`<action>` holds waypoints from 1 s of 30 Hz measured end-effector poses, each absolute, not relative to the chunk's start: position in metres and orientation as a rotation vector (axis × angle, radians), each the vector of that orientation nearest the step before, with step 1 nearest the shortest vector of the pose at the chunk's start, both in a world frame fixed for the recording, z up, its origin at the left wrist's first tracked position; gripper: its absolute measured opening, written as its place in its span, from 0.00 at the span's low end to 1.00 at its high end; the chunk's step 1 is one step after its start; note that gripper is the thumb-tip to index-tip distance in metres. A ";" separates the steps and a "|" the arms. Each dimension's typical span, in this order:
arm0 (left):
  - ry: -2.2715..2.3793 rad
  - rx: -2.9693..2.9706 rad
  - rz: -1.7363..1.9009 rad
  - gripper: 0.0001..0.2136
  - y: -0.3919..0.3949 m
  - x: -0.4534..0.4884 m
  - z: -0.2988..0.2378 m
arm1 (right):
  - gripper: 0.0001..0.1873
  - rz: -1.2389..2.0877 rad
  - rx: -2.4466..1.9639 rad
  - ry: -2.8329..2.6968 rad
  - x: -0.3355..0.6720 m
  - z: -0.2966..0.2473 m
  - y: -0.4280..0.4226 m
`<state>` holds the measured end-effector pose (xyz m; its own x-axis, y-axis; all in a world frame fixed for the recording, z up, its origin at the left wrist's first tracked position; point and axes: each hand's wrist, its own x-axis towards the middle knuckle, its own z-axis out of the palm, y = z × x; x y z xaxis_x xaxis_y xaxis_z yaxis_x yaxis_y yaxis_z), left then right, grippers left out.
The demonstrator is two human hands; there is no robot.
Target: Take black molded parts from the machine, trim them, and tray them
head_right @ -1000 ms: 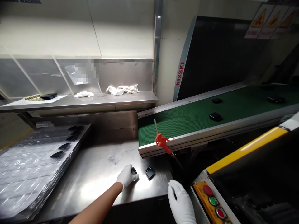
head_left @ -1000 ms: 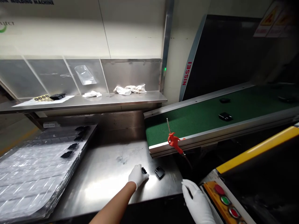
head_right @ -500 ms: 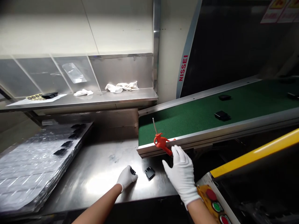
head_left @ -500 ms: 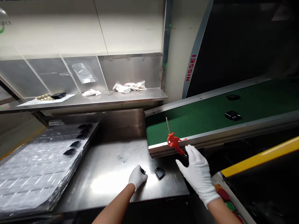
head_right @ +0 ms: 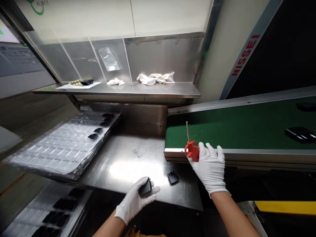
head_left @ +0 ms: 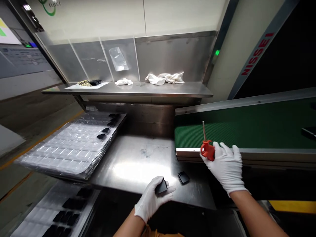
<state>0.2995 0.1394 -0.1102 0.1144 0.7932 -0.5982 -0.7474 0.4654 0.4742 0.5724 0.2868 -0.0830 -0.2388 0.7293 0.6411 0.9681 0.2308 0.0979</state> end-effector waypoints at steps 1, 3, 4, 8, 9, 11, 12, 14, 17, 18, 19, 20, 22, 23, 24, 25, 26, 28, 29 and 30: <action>0.884 0.026 1.137 0.15 0.135 0.299 -0.106 | 0.35 -0.670 -1.527 -2.061 0.573 -0.084 0.288; 0.809 -0.023 1.149 0.16 0.130 0.300 -0.099 | 0.32 -0.634 -1.449 -2.093 0.577 -0.083 0.289; 0.777 -0.043 1.153 0.15 0.128 0.300 -0.097 | 0.30 -0.603 -1.410 -2.101 0.579 -0.082 0.290; 0.721 -0.097 1.150 0.13 0.121 0.298 -0.096 | 0.18 -0.299 -1.257 -2.089 0.586 -0.070 0.288; 0.735 -0.094 1.154 0.12 0.118 0.297 -0.099 | 0.16 -0.178 -1.206 -2.078 0.587 -0.066 0.286; 0.804 -0.042 1.178 0.13 0.112 0.294 -0.107 | 0.13 0.054 -1.101 -2.073 0.588 -0.060 0.278; 0.865 0.002 1.189 0.14 0.109 0.292 -0.114 | 0.13 0.147 -1.047 -2.094 0.588 -0.057 0.271; 1.037 0.093 1.176 0.16 0.101 0.286 -0.133 | 0.17 0.293 -0.936 -2.240 0.583 -0.057 0.252; 1.321 0.084 1.072 0.14 0.088 0.277 -0.172 | 0.23 0.584 -0.833 -2.634 0.568 -0.072 0.211; 1.387 0.040 1.031 0.12 0.084 0.275 -0.187 | 0.23 0.713 -0.861 -2.759 0.561 -0.082 0.196; 1.435 -0.012 0.993 0.10 0.079 0.273 -0.201 | 0.23 0.840 -0.910 -2.864 0.553 -0.093 0.182; 1.471 -0.064 0.958 0.09 0.075 0.271 -0.215 | 0.21 0.942 -0.973 -2.953 0.546 -0.106 0.168; 1.516 -0.142 0.897 0.07 0.067 0.270 -0.238 | 0.17 1.026 -1.067 -3.121 0.531 -0.132 0.147; 1.529 -0.167 0.868 0.07 0.064 0.271 -0.247 | 0.15 1.026 -1.090 -3.190 0.525 -0.143 0.140; 1.536 -0.181 0.837 0.07 0.061 0.272 -0.254 | 0.14 1.006 -1.098 -3.251 0.519 -0.153 0.136; 1.538 -0.185 0.808 0.07 0.058 0.273 -0.261 | 0.14 0.979 -1.096 -3.299 0.514 -0.161 0.133; 1.536 -0.181 0.782 0.07 0.056 0.274 -0.266 | 0.14 0.952 -1.087 -3.333 0.510 -0.167 0.132; 1.531 -0.166 0.747 0.06 0.053 0.275 -0.275 | 0.15 0.907 -1.053 -3.385 0.505 -0.174 0.133; 1.533 -0.164 0.739 0.06 0.051 0.275 -0.279 | 0.15 0.886 -1.030 -3.404 0.503 -0.177 0.134; 1.537 -0.168 0.737 0.06 0.050 0.275 -0.283 | 0.14 0.877 -1.005 -3.418 0.503 -0.179 0.135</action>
<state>0.2752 0.0499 -0.2831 -0.1306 0.3256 -0.9365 -0.5267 0.7775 0.3437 0.5025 0.1347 -0.1786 -0.7242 0.3555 -0.5909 0.5961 0.7535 -0.2772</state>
